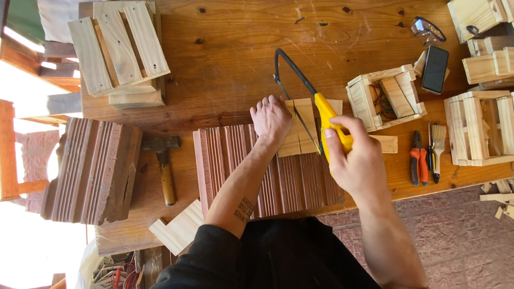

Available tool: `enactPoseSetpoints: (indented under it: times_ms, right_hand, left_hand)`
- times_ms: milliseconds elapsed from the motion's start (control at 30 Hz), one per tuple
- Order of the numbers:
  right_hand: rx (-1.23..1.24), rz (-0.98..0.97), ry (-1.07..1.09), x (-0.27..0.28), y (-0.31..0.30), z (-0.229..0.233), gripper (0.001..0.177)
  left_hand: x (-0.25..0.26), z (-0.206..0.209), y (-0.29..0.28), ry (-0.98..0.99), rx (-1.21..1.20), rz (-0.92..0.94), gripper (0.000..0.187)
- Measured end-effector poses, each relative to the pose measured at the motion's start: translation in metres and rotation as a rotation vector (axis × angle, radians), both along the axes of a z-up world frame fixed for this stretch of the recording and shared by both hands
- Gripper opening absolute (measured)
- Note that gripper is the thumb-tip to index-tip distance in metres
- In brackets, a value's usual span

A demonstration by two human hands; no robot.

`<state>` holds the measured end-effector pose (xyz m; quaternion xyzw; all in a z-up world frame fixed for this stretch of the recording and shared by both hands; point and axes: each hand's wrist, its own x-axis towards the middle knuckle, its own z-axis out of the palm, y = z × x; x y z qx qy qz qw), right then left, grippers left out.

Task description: The person uses a yellow-handled hacksaw to cut a small rectangular wooden block placed on a stack of reddish-brown tiles on a wooden workbench. The person holds the block with the left hand and saws with the right hand, completing the cut and separating the block into two pieces.

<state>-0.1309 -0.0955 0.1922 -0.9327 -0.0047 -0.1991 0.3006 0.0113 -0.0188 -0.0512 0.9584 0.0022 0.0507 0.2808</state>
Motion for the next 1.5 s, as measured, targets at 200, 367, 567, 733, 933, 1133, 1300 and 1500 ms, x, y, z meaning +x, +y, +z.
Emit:
enactPoseSetpoints:
  times_ms: [200,367,567,733,933,1133,1300,1500]
  right_hand:
    - [0.016,-0.072,0.232,-0.052,0.007,0.077,0.022]
    - [-0.042,-0.180,0.334,-0.069,0.010,0.099,0.025]
    - [0.218,-0.129,0.231,-0.076,0.004,0.070,0.018]
    - [0.045,-0.008,0.253,-0.078,0.006,0.055,0.025]
    - [0.220,-0.089,0.169,-0.077,0.014,0.047,0.017]
    - [0.375,-0.040,-0.053,-0.087,-0.002,0.018,0.010]
    - [0.201,0.059,-0.239,-0.069,-0.014,-0.088,0.012]
    - [0.167,0.077,-0.145,-0.068,-0.011,-0.050,0.012]
  left_hand:
    - [-0.004,0.032,0.008,0.125,-0.029,-0.020,0.041]
    - [-0.002,0.042,0.012,0.196,-0.096,-0.054,0.042]
    - [-0.002,0.039,0.010,0.156,-0.124,-0.077,0.041]
    - [-0.010,0.063,0.013,0.342,-0.062,-0.137,0.040]
    - [-0.009,0.045,0.013,0.210,-0.055,-0.093,0.049]
    - [-0.008,-0.003,0.002,-0.008,0.048,-0.058,0.035]
    - [-0.014,0.007,0.002,0.008,0.032,-0.084,0.032]
    - [-0.020,0.020,0.005,0.039,0.024,-0.061,0.033]
